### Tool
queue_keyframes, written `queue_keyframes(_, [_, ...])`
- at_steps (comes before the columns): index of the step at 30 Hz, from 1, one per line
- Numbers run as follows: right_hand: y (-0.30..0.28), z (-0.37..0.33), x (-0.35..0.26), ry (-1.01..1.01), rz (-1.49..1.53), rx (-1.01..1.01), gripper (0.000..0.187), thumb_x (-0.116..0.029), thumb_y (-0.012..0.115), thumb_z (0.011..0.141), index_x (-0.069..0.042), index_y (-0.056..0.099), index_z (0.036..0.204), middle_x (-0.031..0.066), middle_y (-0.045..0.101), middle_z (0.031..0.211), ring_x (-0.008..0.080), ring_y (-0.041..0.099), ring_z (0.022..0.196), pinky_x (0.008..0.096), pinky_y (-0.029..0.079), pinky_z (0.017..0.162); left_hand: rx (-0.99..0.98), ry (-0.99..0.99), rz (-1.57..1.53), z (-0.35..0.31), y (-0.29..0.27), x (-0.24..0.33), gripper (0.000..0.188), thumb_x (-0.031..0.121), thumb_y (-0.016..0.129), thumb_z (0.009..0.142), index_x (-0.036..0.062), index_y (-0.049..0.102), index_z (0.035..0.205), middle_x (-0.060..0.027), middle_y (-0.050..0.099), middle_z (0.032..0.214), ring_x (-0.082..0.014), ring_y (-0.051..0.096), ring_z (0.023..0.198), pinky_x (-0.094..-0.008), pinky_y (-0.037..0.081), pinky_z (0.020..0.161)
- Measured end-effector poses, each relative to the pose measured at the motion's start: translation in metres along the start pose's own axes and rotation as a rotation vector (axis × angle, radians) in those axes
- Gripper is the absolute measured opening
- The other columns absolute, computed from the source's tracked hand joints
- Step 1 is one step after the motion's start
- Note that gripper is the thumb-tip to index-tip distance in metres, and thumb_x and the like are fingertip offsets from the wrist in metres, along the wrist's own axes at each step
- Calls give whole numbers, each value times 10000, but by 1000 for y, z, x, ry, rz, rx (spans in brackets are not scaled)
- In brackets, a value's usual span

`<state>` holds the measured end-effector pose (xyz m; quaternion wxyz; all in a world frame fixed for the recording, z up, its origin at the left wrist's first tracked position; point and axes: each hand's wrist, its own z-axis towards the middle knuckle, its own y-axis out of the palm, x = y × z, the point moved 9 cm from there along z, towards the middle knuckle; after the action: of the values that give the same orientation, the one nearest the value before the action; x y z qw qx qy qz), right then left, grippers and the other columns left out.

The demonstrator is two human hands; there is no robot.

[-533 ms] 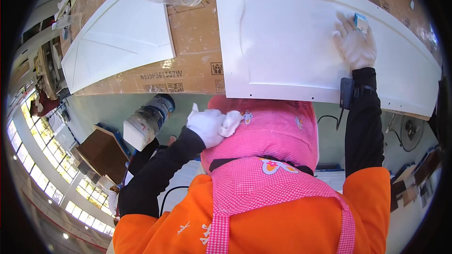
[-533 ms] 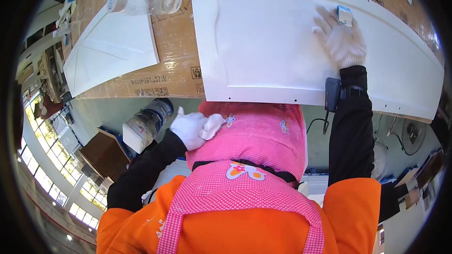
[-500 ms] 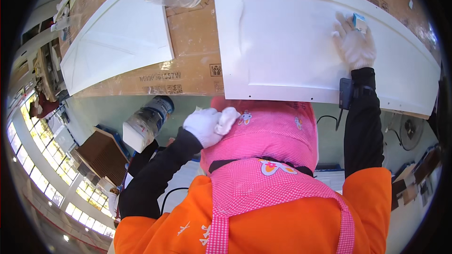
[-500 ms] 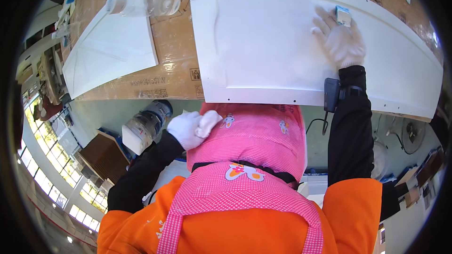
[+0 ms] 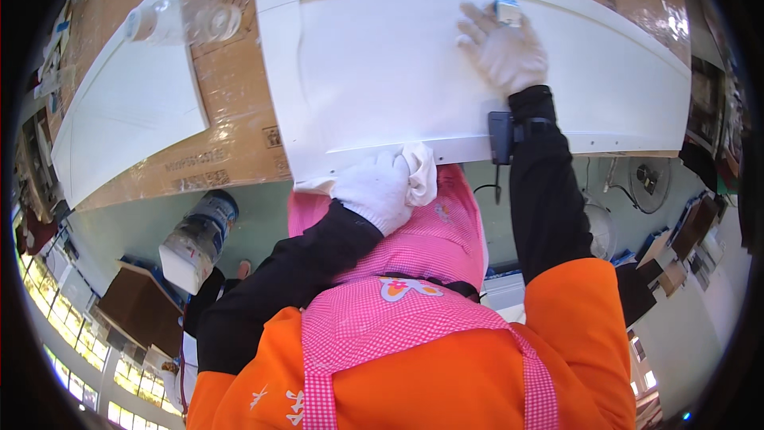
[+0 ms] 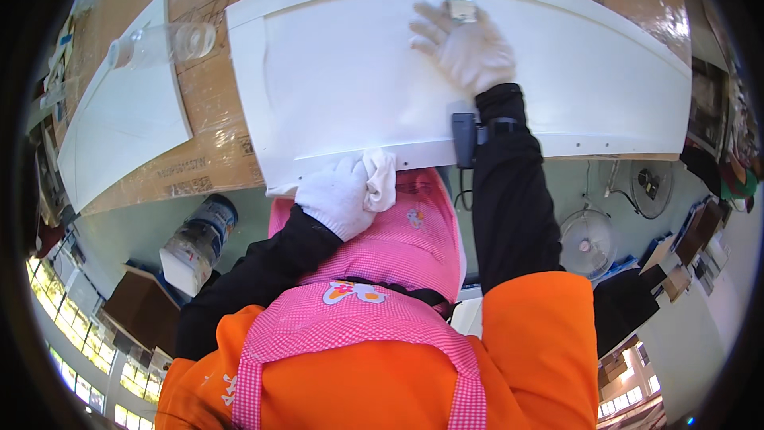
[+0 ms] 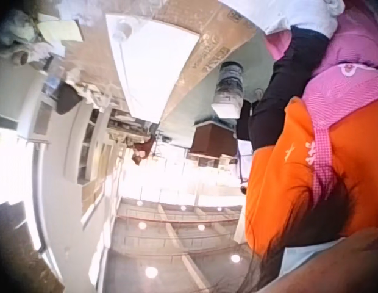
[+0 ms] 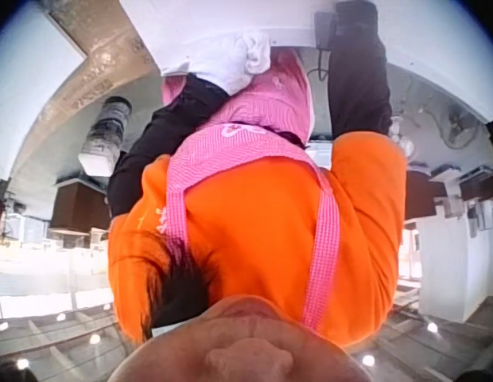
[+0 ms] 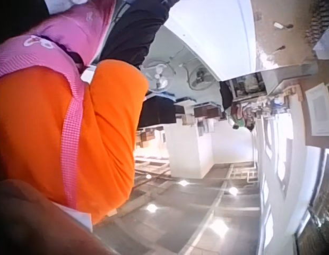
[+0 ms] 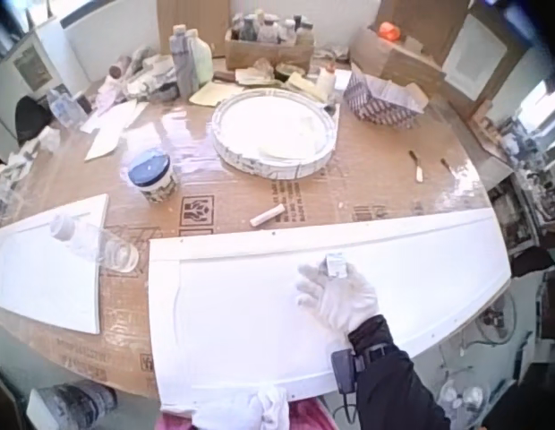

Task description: Polishing and cleaning a white furniture panel using a cloth, putty, and a small sanding block.

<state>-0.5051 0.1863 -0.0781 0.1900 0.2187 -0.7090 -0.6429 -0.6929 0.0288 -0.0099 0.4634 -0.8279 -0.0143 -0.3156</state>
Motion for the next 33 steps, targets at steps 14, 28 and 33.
queue_keyframes(14, [-10,-119,-38,-142,-219,60,336,-278,531,1032,-12,615,1220,236,627,1317,407,622,1187,564,495,998,-47,-302,-580,43,62,26,256,72,570,977,12,611,1223,-97,696,1069,-213,681,961,-350,563,802])
queue_keyframes(28, [-24,-383,-281,-591,-120,232,428,-285,707,924,35,616,1194,264,414,1544,425,426,1416,613,377,1170,512,-695,-98,38,48,7,542,155,631,955,-21,481,1444,-123,640,1326,-222,617,1193,-305,477,1010])
queue_keyframes(33, [-37,-410,-288,-564,-4,295,422,-260,774,869,30,633,1141,253,451,1513,408,461,1385,613,371,1173,516,-869,-683,71,84,38,561,77,596,952,3,427,1482,-107,668,1157,-209,670,965,-309,560,813])
